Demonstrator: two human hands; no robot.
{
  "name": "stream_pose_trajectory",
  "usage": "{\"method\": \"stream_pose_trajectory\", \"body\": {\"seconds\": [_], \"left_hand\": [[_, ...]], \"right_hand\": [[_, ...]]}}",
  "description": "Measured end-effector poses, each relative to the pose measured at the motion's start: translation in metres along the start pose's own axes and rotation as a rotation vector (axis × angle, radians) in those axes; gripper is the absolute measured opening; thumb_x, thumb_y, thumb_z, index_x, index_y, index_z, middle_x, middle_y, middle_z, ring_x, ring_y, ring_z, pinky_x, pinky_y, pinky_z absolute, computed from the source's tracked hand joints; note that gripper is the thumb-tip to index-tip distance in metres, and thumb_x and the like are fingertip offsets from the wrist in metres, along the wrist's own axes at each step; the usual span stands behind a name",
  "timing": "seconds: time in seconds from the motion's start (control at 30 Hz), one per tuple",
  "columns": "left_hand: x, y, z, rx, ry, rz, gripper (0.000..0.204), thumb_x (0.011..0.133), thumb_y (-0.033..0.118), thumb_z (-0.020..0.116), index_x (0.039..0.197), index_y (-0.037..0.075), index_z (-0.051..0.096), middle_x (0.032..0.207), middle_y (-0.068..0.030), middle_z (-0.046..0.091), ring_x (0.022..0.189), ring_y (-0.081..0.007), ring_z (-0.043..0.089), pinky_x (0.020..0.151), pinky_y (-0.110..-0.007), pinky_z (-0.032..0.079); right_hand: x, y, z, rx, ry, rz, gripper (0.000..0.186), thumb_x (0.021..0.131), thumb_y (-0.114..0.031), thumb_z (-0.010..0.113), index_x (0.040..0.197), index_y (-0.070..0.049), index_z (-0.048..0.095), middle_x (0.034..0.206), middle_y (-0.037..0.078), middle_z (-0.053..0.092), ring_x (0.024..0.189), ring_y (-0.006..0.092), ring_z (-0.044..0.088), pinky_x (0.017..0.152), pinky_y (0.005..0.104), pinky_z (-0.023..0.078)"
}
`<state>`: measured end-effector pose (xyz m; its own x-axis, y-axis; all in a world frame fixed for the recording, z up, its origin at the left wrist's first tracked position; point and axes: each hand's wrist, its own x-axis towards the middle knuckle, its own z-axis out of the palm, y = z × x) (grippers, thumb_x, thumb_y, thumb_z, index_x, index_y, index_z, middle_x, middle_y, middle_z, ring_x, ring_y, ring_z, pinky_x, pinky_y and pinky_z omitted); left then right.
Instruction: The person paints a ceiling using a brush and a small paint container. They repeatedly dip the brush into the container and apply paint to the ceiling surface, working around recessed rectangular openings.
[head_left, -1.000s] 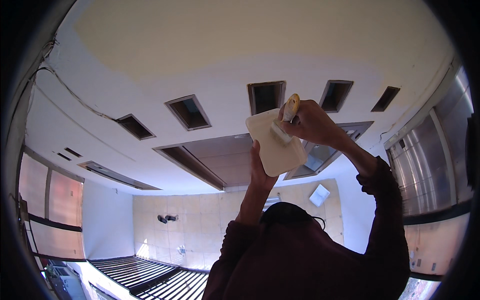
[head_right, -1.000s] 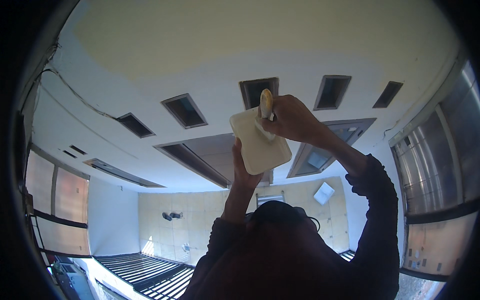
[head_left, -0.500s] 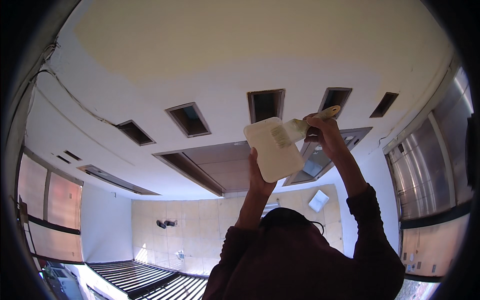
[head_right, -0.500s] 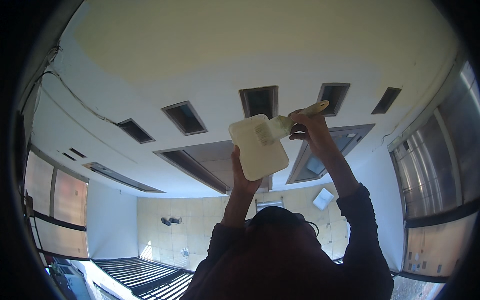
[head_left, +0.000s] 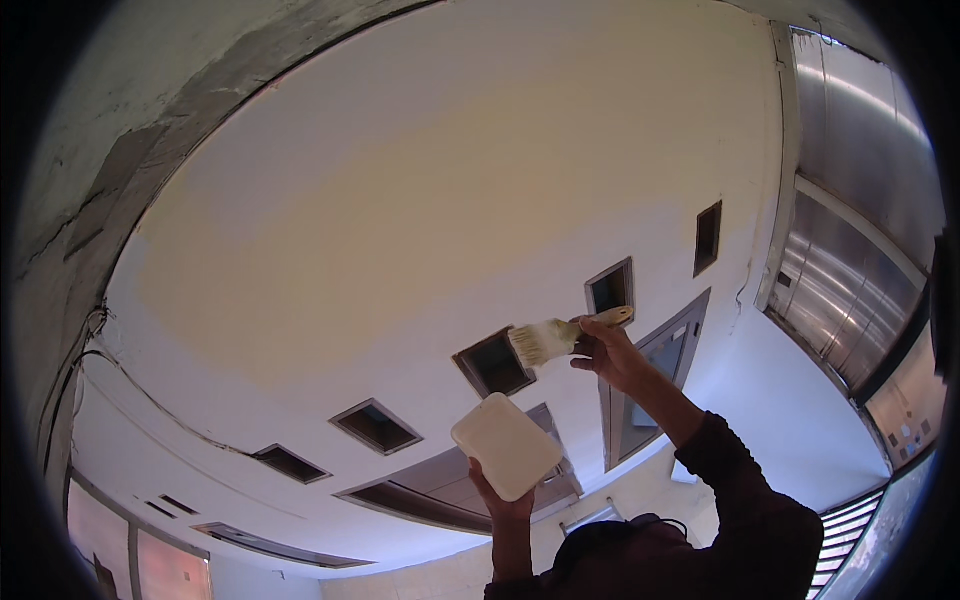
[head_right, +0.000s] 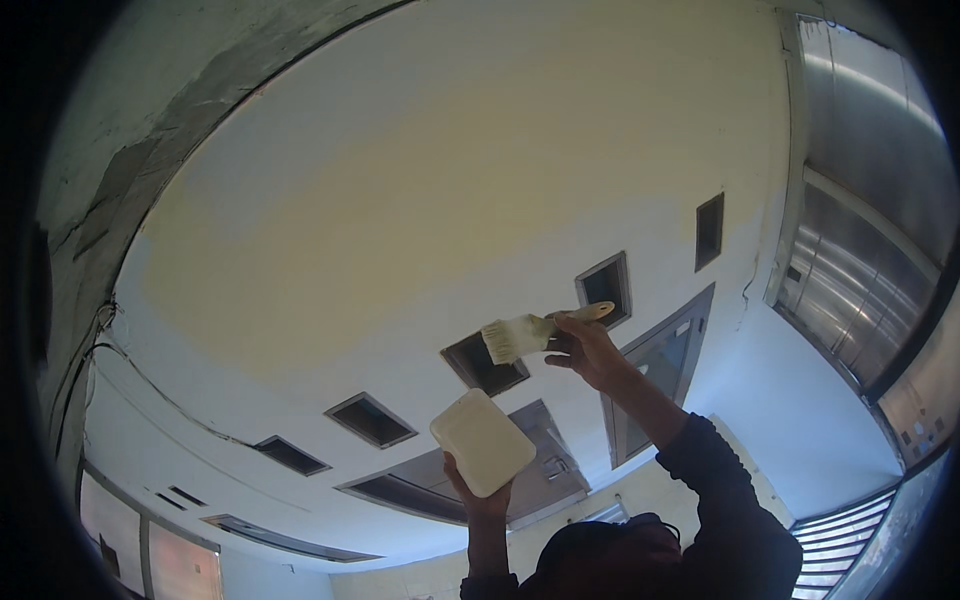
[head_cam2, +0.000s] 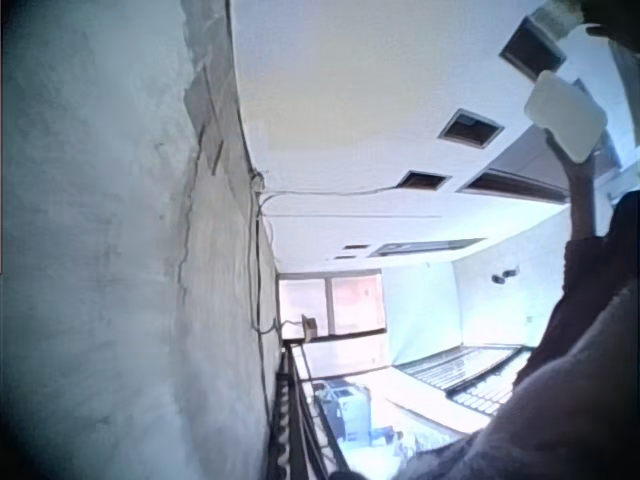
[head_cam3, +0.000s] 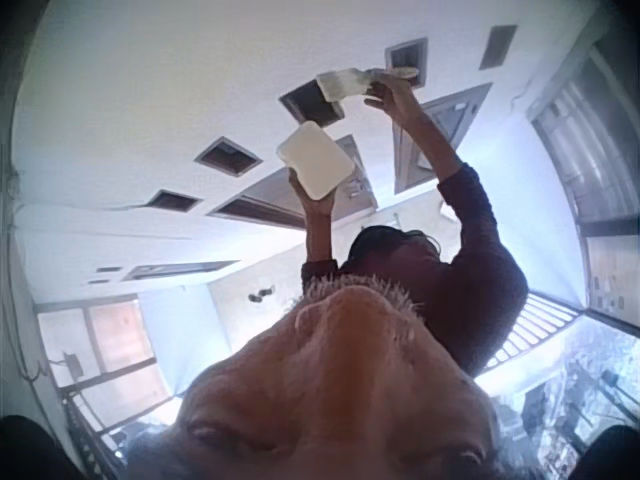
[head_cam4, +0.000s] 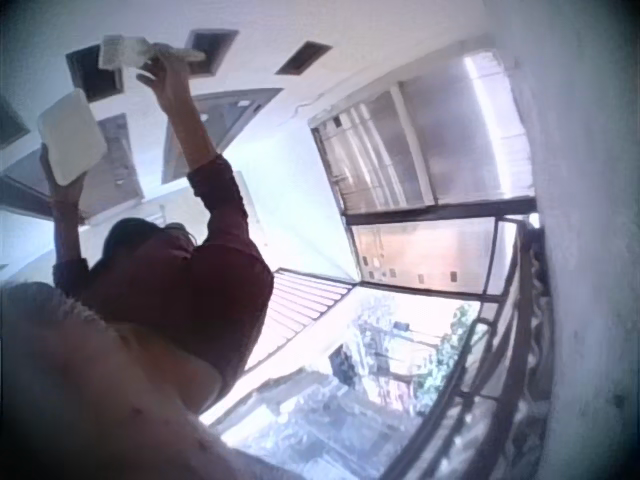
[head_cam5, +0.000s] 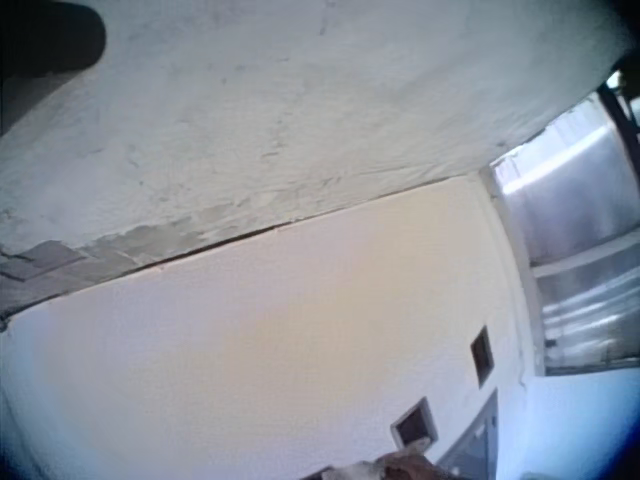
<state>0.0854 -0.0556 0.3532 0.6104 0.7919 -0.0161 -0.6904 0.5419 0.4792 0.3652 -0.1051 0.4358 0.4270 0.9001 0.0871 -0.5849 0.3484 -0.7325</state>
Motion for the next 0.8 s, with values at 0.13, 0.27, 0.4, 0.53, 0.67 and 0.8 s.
{"method": "stream_pose_trajectory", "body": {"seconds": [0.13,0.27,0.4,0.53,0.67,0.8], "left_hand": [[-0.011,0.002,0.007,-0.038,-0.019,0.007,0.075,0.088,0.064,0.06,0.144,0.017,0.043,0.133,-0.0087,0.057,0.119,-0.0308,0.06,0.091,-0.056,0.054],[-0.019,0.001,-0.013,-0.052,0.034,0.003,0.075,0.089,0.065,0.058,0.143,0.016,0.045,0.131,-0.0092,0.057,0.118,-0.0317,0.06,0.09,-0.057,0.054],[-0.034,-0.001,-0.018,0.012,0.08,0.057,0.074,0.089,0.066,0.057,0.143,0.017,0.045,0.13,-0.0079,0.058,0.117,-0.0322,0.06,0.089,-0.058,0.054],[-0.045,0.001,-0.019,0.086,0.134,0.138,0.072,0.091,0.065,0.054,0.143,0.017,0.044,0.132,-0.0068,0.057,0.119,-0.0311,0.058,0.089,-0.057,0.054],[-0.055,0.0,0.0,0.145,0.105,0.171,0.069,0.093,0.064,0.053,0.145,0.019,0.042,0.135,-0.0075,0.054,0.122,-0.0304,0.056,0.09,-0.056,0.053],[-0.052,-0.006,-0.049,0.733,0.276,0.38,0.061,0.097,0.049,0.057,0.142,0.009,0.046,0.123,-0.0134,0.062,0.105,-0.0325,0.064,0.079,-0.057,0.058]], "right_hand": [[0.052,-0.108,0.021,-0.047,0.085,-0.486,0.039,0.095,-0.027,0.07,0.123,-0.004,0.056,0.109,0.01,0.066,0.096,0.0201,0.069,0.075,0.0342,0.061],[0.105,-0.219,0.033,-0.116,0.137,-0.906,0.041,0.092,-0.028,0.075,0.121,-0.003,0.061,0.103,0.006,0.066,0.092,0.0169,0.069,0.076,0.0339,0.062],[0.138,-0.3,0.037,-0.296,0.181,-1.101,0.043,0.09,-0.027,0.075,0.122,0.0,0.063,0.107,0.011,0.068,0.097,0.0208,0.069,0.078,0.0354,0.061],[0.167,-0.338,0.025,-0.373,0.187,-1.105,0.042,0.09,-0.026,0.074,0.123,-0.002,0.064,0.109,0.011,0.069,0.098,0.0217,0.07,0.079,0.036,0.061],[0.187,-0.364,0.003,-0.403,0.305,-1.128,0.04,0.089,-0.025,0.074,0.121,-0.002,0.066,0.106,0.011,0.07,0.095,0.021,0.071,0.077,0.0348,0.062],[0.189,-0.392,-0.014,-0.571,0.555,-1.208,0.032,0.089,-0.023,0.075,0.115,-0.005,0.07,0.101,0.009,0.072,0.091,0.0183,0.072,0.074,0.033,0.062]]}}
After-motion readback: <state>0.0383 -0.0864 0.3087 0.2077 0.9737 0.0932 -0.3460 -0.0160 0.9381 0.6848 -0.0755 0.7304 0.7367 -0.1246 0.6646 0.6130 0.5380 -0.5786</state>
